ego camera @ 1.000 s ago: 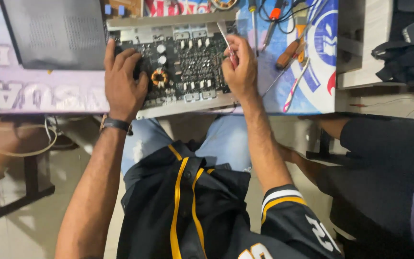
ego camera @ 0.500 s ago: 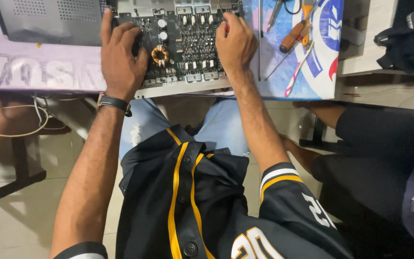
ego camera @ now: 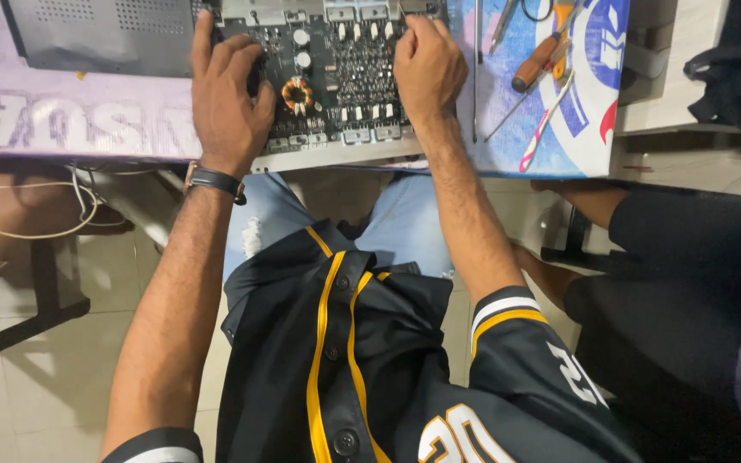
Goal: Cleaning a circuit board using a toothbrush to remove dust and debris at a repair bench.
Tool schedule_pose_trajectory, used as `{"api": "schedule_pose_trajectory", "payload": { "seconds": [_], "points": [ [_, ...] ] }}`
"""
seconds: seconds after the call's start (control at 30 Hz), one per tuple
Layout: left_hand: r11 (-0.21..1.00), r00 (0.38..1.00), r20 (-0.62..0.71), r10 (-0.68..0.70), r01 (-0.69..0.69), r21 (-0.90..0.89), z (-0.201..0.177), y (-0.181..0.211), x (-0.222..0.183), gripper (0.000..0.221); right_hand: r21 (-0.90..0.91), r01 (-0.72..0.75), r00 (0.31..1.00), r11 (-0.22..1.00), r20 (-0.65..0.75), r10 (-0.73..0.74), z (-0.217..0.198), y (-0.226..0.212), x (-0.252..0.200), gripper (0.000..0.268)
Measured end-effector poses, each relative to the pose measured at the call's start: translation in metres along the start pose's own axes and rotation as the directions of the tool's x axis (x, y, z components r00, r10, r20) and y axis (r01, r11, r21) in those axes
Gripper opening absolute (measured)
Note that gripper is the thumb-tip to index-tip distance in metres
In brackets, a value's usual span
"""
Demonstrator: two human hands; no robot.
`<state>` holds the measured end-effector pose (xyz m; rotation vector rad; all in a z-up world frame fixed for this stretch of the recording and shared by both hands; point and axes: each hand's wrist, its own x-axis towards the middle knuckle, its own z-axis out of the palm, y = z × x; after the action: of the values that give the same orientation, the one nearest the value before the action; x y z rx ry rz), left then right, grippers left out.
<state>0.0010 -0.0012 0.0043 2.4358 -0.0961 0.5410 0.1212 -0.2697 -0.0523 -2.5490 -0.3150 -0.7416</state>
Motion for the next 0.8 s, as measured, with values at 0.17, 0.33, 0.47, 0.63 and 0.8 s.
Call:
{"api": "schedule_pose_trajectory", "payload": {
  "seconds": [0.17,0.33,0.47,0.63,0.8],
  "points": [
    [1.000,1.000,0.003,0.017,-0.017,-0.007,-0.002,0.002,-0.001,0.039,-0.004,-0.087,0.996,0.996,-0.009,0.087,0.004,0.007,0.000,0.015],
    [1.000,1.000,-0.002,0.013,-0.013,0.022,0.003,-0.001,-0.003,0.037,-0.020,-0.069,0.997,0.997,0.018,0.069,0.002,0.002,-0.004,0.015],
    [0.999,0.999,-0.021,0.041,-0.040,0.023,0.001,-0.001,0.000,0.036,0.043,0.034,0.999,0.999,0.036,-0.036,-0.002,-0.004,0.000,0.016],
    [1.000,1.000,0.001,0.008,-0.008,0.029,-0.001,0.002,-0.002,0.036,0.117,-0.067,0.997,0.991,0.056,0.060,-0.041,-0.002,0.008,0.019],
    [1.000,1.000,0.027,0.002,-0.002,0.014,-0.003,0.005,0.000,0.037,0.128,-0.079,0.997,0.989,0.005,0.079,-0.070,0.006,0.009,0.028]
  ]
}}
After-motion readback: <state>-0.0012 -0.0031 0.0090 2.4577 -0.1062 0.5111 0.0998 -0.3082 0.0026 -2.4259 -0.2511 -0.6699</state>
